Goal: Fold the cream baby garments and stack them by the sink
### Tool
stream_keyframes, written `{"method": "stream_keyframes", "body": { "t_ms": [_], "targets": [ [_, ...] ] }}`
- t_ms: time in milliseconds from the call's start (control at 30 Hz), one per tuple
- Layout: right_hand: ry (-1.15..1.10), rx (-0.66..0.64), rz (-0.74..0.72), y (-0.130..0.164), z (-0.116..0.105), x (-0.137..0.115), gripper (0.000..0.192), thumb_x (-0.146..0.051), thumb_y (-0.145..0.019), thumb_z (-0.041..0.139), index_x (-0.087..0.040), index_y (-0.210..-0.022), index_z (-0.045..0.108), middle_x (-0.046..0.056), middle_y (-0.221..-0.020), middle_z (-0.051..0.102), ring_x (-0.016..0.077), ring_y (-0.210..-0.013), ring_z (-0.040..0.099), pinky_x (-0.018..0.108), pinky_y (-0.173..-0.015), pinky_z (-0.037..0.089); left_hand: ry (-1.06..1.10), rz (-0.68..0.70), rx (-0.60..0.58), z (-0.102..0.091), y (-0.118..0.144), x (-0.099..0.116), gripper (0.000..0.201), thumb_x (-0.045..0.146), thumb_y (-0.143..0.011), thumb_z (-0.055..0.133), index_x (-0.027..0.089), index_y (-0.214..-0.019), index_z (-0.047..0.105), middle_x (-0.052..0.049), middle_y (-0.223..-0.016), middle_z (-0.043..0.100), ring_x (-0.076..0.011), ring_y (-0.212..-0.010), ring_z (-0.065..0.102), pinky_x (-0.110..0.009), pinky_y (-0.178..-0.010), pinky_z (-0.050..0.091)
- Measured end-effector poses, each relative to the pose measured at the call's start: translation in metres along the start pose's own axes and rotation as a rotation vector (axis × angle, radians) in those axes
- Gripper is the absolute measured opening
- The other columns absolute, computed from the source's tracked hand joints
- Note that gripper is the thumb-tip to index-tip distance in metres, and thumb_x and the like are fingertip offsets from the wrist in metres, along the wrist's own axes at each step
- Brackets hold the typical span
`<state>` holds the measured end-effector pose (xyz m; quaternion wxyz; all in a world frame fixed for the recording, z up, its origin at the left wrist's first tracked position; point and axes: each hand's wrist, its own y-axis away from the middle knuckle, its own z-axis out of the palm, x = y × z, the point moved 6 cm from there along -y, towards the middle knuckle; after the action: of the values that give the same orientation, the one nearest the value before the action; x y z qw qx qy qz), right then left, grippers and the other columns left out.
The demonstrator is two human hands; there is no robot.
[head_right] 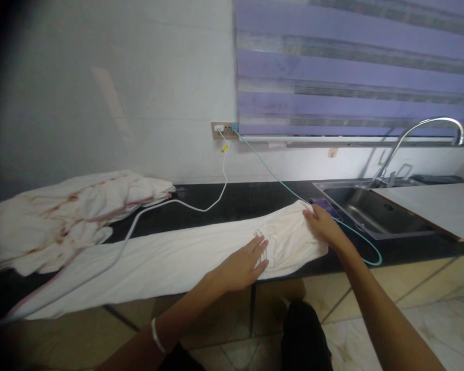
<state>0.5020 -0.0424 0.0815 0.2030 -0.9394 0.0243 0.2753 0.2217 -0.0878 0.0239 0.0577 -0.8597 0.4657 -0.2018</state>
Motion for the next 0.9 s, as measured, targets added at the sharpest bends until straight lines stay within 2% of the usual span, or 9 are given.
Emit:
{"method": "stream_keyframes", "body": {
  "t_ms": [100,200,367,533,633,733,833,900],
  "targets": [
    [0.038,0.003,-0.002,-0.008,-0.024,0.005,0.04,-0.053,-0.092,0.046,-0.017,-0.09,0.063,0.011,-0.089,0.069,0.0216,-0.079,0.06,0.03,-0.07,0.047,0.024,0.036,0.003,0.012,-0.017,0.014,0.062,0.045,-0.105,0.032,0.006,-0.153,0.04,-0.023,-0.159,0.041,-0.0304,-0.152,0.033,-0.046,-0.123,0.035],
    [0.077,0.03,0.005,-0.013,-0.047,0.002,0.043,-0.058,-0.09,0.049,-0.018,-0.084,0.062,0.01,-0.082,0.069,0.0218,-0.074,0.06,0.03,-0.064,0.045,0.019,-0.008,0.015,0.021,-0.034,0.024,0.064,0.048,-0.103,0.037,0.007,-0.153,0.041,-0.022,-0.159,0.042,-0.033,-0.148,0.04,-0.049,-0.121,0.037],
    [0.137,0.084,-0.005,-0.015,-0.067,-0.023,0.042,-0.059,-0.09,0.05,-0.019,-0.087,0.062,0.012,-0.088,0.07,0.0256,-0.077,0.063,0.035,-0.067,0.047,-0.048,-0.137,0.148,0.01,-0.038,0.026,0.067,0.059,-0.097,0.048,0.013,-0.146,0.05,-0.016,-0.152,0.051,-0.0343,-0.141,0.045,-0.05,-0.117,0.04],
    [0.15,0.06,-0.019,-0.015,-0.061,-0.058,0.035,-0.053,-0.091,0.05,-0.02,-0.087,0.062,0.012,-0.087,0.07,0.0258,-0.076,0.063,0.035,-0.068,0.047,-0.027,-0.189,0.119,0.003,-0.02,0.013,0.061,0.056,-0.098,0.046,0.015,-0.143,0.053,-0.015,-0.148,0.056,-0.0328,-0.138,0.049,-0.049,-0.116,0.041],
    [0.15,0.038,-0.032,-0.015,-0.05,-0.083,0.031,-0.049,-0.091,0.051,-0.02,-0.084,0.061,0.012,-0.085,0.07,0.0248,-0.075,0.063,0.034,-0.068,0.046,0.01,-0.203,0.068,0.007,-0.012,0.005,0.056,0.052,-0.099,0.046,0.014,-0.14,0.057,-0.016,-0.149,0.054,-0.0346,-0.141,0.045,-0.051,-0.119,0.036],
    [0.136,-0.011,-0.08,-0.014,-0.037,-0.111,0.028,-0.044,-0.092,0.052,-0.018,-0.088,0.063,0.012,-0.091,0.071,0.0239,-0.08,0.063,0.032,-0.071,0.045,0.115,-0.179,0.068,0.005,-0.012,0.002,0.049,0.044,-0.097,0.051,0.014,-0.135,0.06,-0.016,-0.151,0.052,-0.036,-0.144,0.042,-0.052,-0.122,0.031],
    [0.144,-0.08,-0.124,-0.012,-0.025,-0.138,0.028,-0.04,-0.094,0.051,-0.017,-0.093,0.065,0.011,-0.093,0.071,0.0216,-0.08,0.063,0.029,-0.07,0.043,0.4,-0.252,0.112,-0.003,-0.015,-0.006,0.036,0.03,-0.095,0.05,0.012,-0.122,0.066,-0.019,-0.138,0.061,-0.0349,-0.136,0.05,-0.049,-0.12,0.033],
    [0.191,-0.111,-0.148,-0.012,-0.019,-0.155,0.027,-0.038,-0.096,0.05,-0.016,-0.093,0.065,0.011,-0.091,0.071,0.02,-0.077,0.061,0.027,-0.068,0.04,0.781,-0.413,0.189,-0.007,-0.015,-0.018,0.03,0.027,-0.094,0.05,0.013,-0.115,0.066,-0.018,-0.13,0.065,-0.0312,-0.126,0.058,-0.045,-0.114,0.04]
  ]
}}
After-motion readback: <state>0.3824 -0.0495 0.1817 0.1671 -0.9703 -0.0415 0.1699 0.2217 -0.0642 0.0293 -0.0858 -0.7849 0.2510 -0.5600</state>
